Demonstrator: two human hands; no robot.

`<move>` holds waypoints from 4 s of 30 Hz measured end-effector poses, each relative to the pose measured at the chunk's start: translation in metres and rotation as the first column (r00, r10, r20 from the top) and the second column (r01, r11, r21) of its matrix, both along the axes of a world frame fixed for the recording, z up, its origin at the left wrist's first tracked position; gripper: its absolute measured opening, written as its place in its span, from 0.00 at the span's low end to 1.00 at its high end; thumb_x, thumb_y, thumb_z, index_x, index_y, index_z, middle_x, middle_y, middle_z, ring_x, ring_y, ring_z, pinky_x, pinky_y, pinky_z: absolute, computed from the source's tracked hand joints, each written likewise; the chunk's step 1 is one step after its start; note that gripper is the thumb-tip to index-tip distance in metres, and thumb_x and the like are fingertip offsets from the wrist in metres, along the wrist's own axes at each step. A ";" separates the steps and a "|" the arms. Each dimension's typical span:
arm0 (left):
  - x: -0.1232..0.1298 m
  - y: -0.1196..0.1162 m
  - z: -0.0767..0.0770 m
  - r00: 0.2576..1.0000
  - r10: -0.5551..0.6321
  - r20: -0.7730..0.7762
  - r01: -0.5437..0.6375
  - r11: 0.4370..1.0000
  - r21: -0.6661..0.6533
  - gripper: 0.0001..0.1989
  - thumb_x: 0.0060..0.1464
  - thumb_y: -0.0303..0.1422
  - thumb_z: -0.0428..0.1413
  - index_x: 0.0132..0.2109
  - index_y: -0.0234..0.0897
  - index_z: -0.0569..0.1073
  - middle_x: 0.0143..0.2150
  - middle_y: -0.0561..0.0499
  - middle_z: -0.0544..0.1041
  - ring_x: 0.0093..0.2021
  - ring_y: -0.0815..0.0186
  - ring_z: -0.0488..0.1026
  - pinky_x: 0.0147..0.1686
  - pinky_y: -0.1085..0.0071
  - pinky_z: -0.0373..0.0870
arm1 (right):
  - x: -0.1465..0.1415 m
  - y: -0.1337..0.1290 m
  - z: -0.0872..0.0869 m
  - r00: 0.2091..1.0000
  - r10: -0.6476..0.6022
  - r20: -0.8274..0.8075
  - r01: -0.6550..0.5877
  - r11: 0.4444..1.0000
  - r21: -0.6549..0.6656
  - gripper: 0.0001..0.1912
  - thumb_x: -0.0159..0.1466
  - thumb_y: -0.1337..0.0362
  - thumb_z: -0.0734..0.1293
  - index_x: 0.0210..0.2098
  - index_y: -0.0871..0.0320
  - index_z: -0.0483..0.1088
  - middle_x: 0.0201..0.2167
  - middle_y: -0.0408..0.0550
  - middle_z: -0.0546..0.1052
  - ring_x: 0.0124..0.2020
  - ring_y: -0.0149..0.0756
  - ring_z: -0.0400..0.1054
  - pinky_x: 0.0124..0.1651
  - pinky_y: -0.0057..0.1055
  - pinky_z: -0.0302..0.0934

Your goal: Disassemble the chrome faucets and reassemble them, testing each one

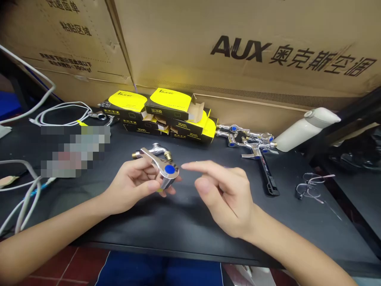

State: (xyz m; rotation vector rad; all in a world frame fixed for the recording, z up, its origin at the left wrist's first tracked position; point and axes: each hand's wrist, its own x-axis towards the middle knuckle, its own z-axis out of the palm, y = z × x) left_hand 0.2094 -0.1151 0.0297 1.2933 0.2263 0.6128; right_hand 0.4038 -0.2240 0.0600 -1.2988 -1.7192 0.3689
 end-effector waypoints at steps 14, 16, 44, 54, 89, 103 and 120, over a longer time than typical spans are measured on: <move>0.000 0.003 -0.002 0.994 0.114 0.000 -0.111 0.973 0.202 0.16 0.47 0.27 0.65 0.45 0.35 0.75 0.38 0.48 0.80 0.34 0.65 0.79 0.35 0.72 0.78 | -0.006 0.007 0.002 0.993 0.097 -0.063 -0.093 0.994 0.064 0.17 0.60 0.74 0.69 0.48 0.54 0.72 0.38 0.48 0.78 0.33 0.34 0.72 0.35 0.32 0.69; -0.001 0.003 -0.001 0.991 0.134 0.012 -0.133 0.961 0.241 0.16 0.46 0.26 0.66 0.45 0.36 0.76 0.41 0.47 0.81 0.37 0.65 0.79 0.36 0.72 0.77 | -0.007 0.007 0.003 0.993 0.103 -0.063 -0.098 0.992 0.076 0.17 0.60 0.74 0.69 0.47 0.55 0.73 0.39 0.48 0.78 0.32 0.33 0.72 0.34 0.32 0.70; -0.003 0.004 -0.005 0.981 0.170 -0.092 -0.130 0.932 0.339 0.17 0.48 0.30 0.66 0.46 0.38 0.76 0.42 0.46 0.80 0.43 0.61 0.77 0.39 0.70 0.75 | -0.011 0.006 0.003 0.992 0.115 -0.059 -0.114 0.993 0.022 0.18 0.59 0.69 0.72 0.49 0.54 0.73 0.42 0.51 0.77 0.37 0.36 0.73 0.36 0.32 0.73; -0.004 0.025 -0.001 0.916 0.309 -0.254 -0.107 0.802 0.588 0.26 0.51 0.38 0.62 0.55 0.40 0.64 0.56 0.42 0.72 0.54 0.57 0.71 0.45 0.63 0.75 | 0.015 0.025 -0.012 0.919 -0.092 -0.384 0.007 0.976 -0.217 0.14 0.61 0.61 0.71 0.46 0.57 0.77 0.35 0.47 0.77 0.28 0.30 0.71 0.29 0.29 0.72; 0.020 0.012 -0.028 0.964 -0.089 -0.250 0.032 0.974 -0.223 0.14 0.63 0.39 0.53 0.50 0.36 0.68 0.51 0.44 0.77 0.49 0.59 0.77 0.55 0.61 0.68 | 0.032 0.011 -0.069 0.822 0.056 -0.566 -0.180 0.970 -0.165 0.17 0.60 0.68 0.71 0.49 0.51 0.75 0.53 0.49 0.76 0.48 0.39 0.74 0.52 0.37 0.70; 0.021 0.001 -0.020 0.982 -0.026 -0.186 -0.006 0.985 -0.171 0.12 0.55 0.35 0.60 0.46 0.37 0.73 0.45 0.49 0.75 0.43 0.64 0.76 0.47 0.65 0.73 | 0.023 0.013 -0.061 0.939 -0.183 -0.292 0.037 0.896 -0.443 0.15 0.67 0.53 0.62 0.32 0.59 0.68 0.16 0.36 0.62 0.16 0.24 0.56 0.21 0.22 0.51; 0.022 0.006 -0.021 0.964 0.087 -0.251 -0.123 0.983 -0.135 0.13 0.53 0.36 0.62 0.44 0.34 0.76 0.39 0.50 0.78 0.38 0.65 0.76 0.41 0.70 0.73 | 0.031 0.002 -0.057 0.837 0.226 -0.499 -0.441 0.818 -0.369 0.19 0.66 0.57 0.65 0.54 0.57 0.72 0.29 0.47 0.78 0.22 0.26 0.67 0.26 0.25 0.64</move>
